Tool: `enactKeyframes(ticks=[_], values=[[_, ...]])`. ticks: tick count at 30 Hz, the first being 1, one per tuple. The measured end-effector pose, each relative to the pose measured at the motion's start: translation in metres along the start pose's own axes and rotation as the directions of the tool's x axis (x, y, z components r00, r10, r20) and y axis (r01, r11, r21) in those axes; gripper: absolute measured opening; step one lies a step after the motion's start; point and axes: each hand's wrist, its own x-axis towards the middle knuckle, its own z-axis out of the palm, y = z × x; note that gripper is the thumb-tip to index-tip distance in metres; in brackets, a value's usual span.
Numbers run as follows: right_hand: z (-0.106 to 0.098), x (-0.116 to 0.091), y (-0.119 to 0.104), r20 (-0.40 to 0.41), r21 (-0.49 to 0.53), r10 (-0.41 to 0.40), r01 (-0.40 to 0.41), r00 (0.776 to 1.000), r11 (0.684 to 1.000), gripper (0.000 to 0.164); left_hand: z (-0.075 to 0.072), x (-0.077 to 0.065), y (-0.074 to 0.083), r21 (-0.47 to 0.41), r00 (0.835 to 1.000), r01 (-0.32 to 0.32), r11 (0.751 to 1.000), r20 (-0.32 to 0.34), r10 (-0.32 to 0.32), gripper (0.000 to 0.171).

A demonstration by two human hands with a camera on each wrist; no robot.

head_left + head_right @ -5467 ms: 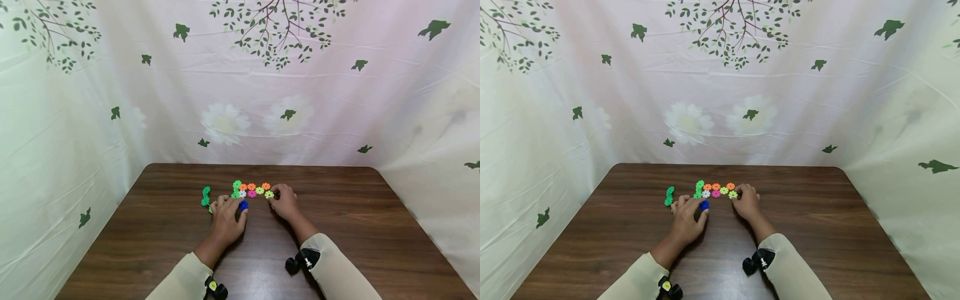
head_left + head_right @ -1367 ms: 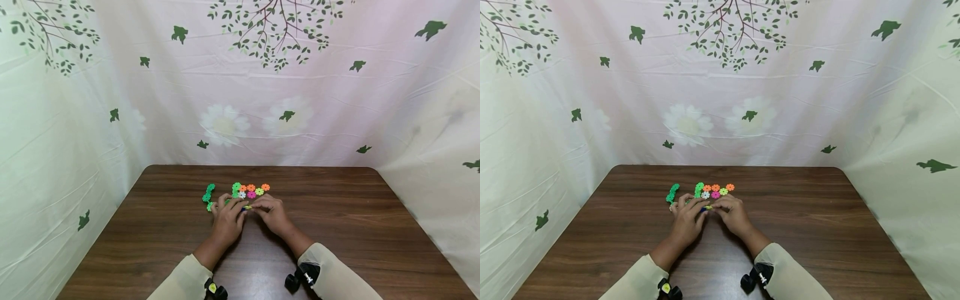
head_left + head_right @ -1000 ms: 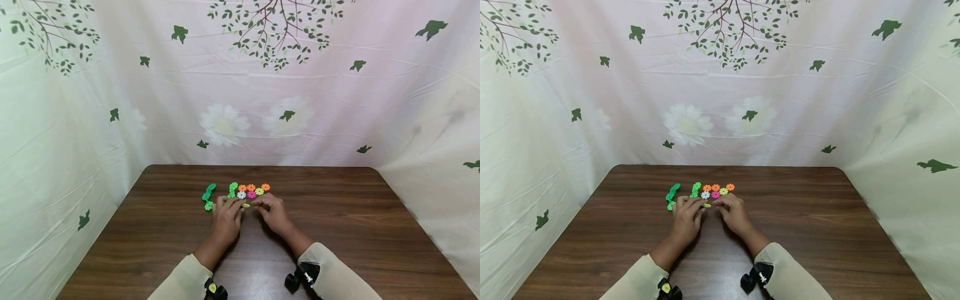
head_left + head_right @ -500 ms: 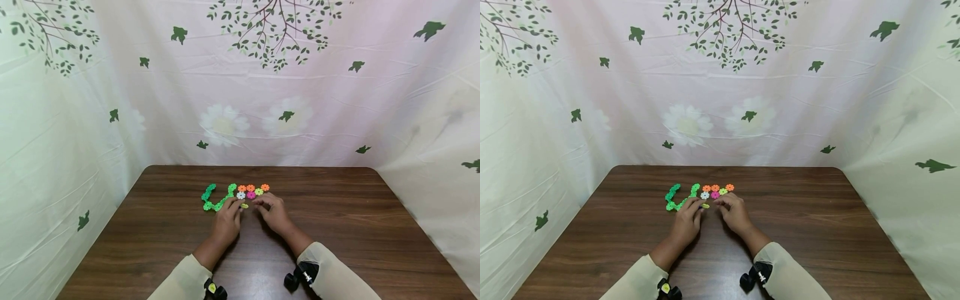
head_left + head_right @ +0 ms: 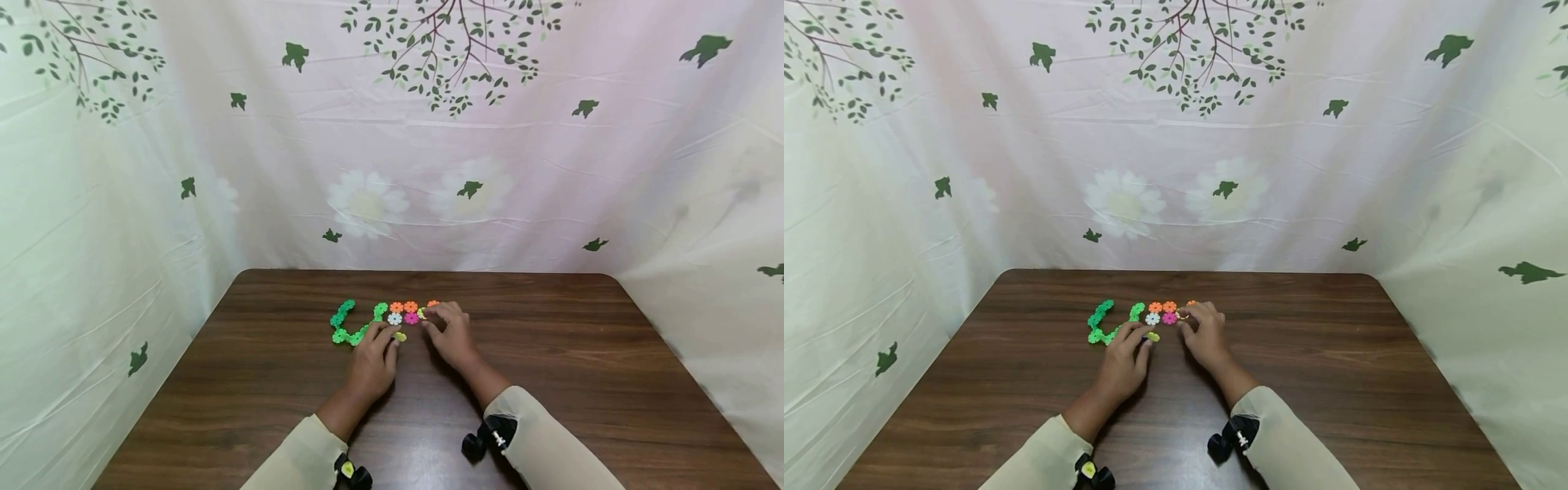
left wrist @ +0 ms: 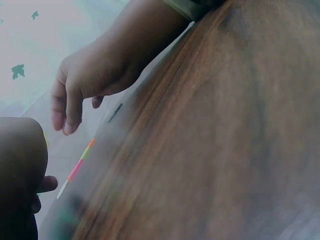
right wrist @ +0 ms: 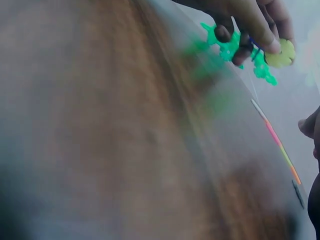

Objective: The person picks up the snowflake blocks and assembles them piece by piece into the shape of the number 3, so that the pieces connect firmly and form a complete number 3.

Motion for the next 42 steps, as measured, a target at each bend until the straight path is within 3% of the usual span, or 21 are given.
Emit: enactKeyframes(ticks=[6, 10, 15, 22, 29, 32, 42], values=[[-0.004, 0.008, 0.007, 0.049, -0.09, 0.102, -0.098, 0.994, 0.991, 0.026, -0.009, 0.004, 0.012, 0.005, 1.0, 0.022, 1.0, 0.017, -0.022, 0.026], [-0.007, 0.012, 0.009, 0.107, -0.119, 0.163, -0.15, 0.981, 0.982, 0.031, 0.0, 0.0, 0.0, -0.006, 1.0, 0.004, 1.0, 0.003, -0.004, 0.028], [-0.009, 0.015, 0.011, 0.168, -0.14, 0.21, -0.188, 0.963, 0.972, 0.035, 0.002, -0.001, 0.0, -0.002, 0.999, 0.035, 0.999, 0.017, -0.035, 0.029], [-0.007, 0.023, 0.018, 0.241, -0.141, 0.226, -0.196, 0.944, 0.97, 0.038, -0.014, 0.01, 0.023, 0.058, 0.998, 0.052, 0.997, 0.038, -0.054, 0.021], [-0.007, 0.027, 0.024, 0.287, -0.188, 0.201, -0.151, 0.937, 0.971, 0.036, -0.011, 0.008, 0.019, 0.052, 0.997, 0.058, 0.997, 0.054, -0.061, 0.021], [-0.007, 0.028, 0.025, 0.296, -0.193, 0.181, -0.127, 0.938, 0.973, 0.036, -0.016, 0.011, 0.026, 0.065, 0.996, 0.065, 0.996, 0.06, -0.069, 0.021], [-0.008, 0.03, 0.024, 0.345, -0.214, 0.165, -0.093, 0.924, 0.972, 0.031, -0.016, 0.01, 0.026, 0.052, 0.993, 0.079, 0.996, 0.078, -0.083, 0.023]])
